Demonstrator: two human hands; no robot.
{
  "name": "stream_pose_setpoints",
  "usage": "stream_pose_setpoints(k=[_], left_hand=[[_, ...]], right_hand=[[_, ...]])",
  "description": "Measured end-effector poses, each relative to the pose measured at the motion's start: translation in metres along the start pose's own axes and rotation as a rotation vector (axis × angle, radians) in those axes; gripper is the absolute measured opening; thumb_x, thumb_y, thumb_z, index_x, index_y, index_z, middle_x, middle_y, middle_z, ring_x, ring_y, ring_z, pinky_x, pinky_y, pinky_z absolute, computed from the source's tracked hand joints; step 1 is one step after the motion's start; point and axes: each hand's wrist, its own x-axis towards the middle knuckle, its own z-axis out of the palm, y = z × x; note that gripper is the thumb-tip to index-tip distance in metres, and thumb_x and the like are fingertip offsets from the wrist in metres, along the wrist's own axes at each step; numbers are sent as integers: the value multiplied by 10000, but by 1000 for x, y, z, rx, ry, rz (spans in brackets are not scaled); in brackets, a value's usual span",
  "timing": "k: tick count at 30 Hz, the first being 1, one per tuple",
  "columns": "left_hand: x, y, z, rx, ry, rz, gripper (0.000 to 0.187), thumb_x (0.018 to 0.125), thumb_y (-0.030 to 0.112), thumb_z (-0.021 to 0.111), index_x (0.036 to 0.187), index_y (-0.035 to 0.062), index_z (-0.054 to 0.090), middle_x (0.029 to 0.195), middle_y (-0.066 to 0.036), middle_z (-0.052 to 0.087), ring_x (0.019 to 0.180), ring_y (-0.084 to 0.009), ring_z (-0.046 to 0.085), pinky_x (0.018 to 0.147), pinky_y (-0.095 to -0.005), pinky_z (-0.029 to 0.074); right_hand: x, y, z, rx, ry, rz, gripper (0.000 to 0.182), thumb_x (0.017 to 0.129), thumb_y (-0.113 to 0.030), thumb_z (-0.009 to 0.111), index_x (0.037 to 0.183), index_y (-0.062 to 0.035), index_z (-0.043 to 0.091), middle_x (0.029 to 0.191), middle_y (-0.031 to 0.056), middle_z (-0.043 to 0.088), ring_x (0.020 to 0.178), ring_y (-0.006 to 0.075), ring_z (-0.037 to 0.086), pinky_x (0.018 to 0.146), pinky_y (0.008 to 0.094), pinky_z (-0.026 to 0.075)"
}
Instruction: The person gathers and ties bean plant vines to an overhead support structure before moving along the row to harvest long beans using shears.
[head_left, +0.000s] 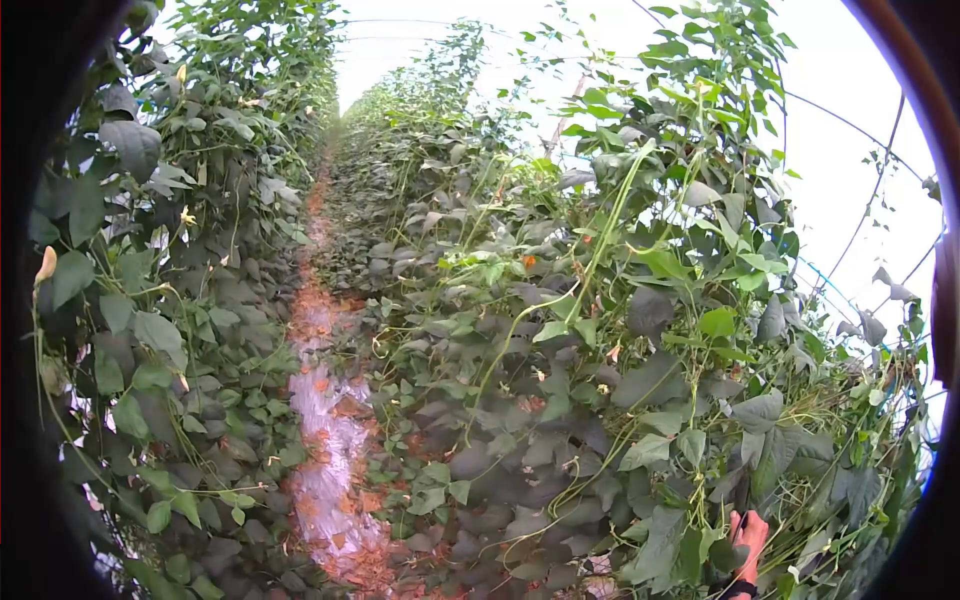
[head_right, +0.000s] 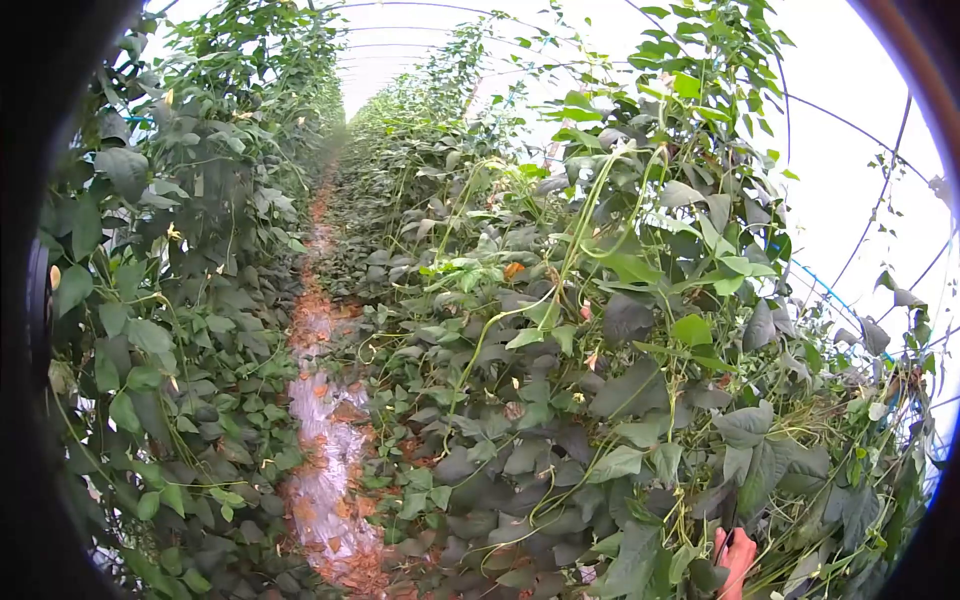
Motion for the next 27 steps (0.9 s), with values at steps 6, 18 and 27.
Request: stream_pose_setpoints(k=[6, 18, 27], left_hand=[[-40, -49, 50, 221, 159, -4, 461, 835, 413, 607, 523, 105, 468, 472, -107, 302, 402, -256, 258, 413, -388, 323], [-37, -43, 57, 71, -175, -250, 423, 869, 362, 570, 563, 96, 449, 523, -98, 291, 447, -248, 254, 465, -394, 313], [-57, -42, 73, -89, -323, -361, 396, 895, 324, 542, 593, 90, 436, 562, -91, 283, 482, -242, 251, 504, -399, 305]], right_hand=[[4, 27, 30, -12, -7, 33, 362, 831, -236, 634, 678, 38, 452, 610, 262, 472, 604, 459, 468, 558, 493, 336], [1, 19, 16, 33, -93, -43, 212, 825, -131, 655, 779, 37, 534, 581, 186, 509, 490, 328, 481, 497, 393, 381], [-18, -14, 28, 40, -70, 3, 265, 903, -96, 563, 1136, 28, 582, 804, 222, 629, 683, 382, 545, 634, 419, 459]])
